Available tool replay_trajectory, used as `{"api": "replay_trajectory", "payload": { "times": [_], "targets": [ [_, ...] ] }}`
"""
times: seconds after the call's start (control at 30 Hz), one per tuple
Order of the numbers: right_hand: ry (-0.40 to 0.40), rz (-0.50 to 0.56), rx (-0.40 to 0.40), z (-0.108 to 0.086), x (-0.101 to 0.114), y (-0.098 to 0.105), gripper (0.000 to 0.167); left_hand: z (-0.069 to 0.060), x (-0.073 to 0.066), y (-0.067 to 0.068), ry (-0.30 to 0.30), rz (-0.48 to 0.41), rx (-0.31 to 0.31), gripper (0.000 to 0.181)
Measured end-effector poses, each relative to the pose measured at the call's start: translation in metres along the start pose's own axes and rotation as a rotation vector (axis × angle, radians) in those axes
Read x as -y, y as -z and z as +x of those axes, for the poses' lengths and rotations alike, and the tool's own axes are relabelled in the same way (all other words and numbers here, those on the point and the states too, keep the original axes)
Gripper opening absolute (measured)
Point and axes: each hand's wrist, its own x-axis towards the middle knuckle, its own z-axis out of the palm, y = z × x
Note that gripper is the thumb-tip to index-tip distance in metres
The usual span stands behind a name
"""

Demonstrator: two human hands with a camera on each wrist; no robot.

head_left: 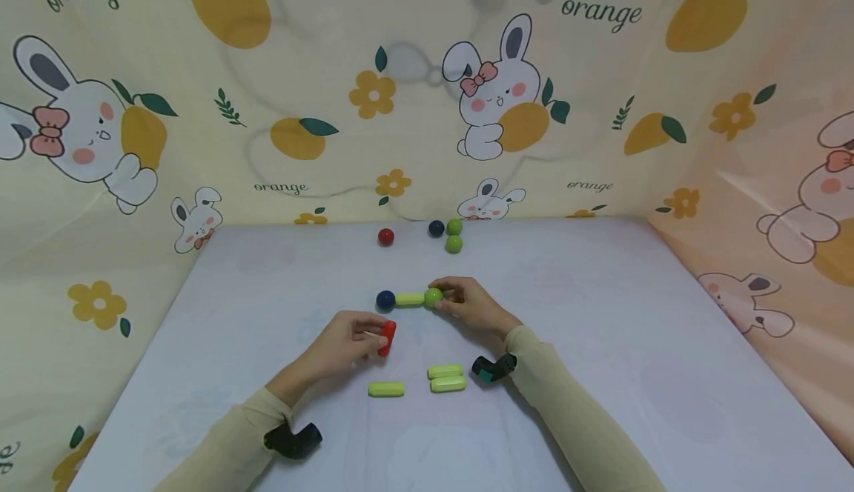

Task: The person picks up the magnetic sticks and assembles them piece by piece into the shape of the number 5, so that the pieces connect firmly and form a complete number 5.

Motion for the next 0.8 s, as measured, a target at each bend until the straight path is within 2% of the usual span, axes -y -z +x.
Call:
{"api": "replay_trajectory", "payload": {
  "times": [0.13, 0.37, 0.8],
  "targets": [
    [-0.003, 0.000, -0.005, 0.000, 0.000, 0.000, 0.039, 0.002, 0.001, 0.002, 0.070, -0.066, -0.045, 0.041],
    [0.015, 0.003, 0.005, -0.001, 0.003, 0.001, 0.039, 0.007, 0.005, 0.006, 0.170, -0.168, -0.076, 0.041],
    [0.017, 0.008, 0.003, -0.002, 0.002, 0.000, 0.038, 0.024, 0.007, 0.003, 0.315, -0.256, -0.126, 0.038]
  ]
}}
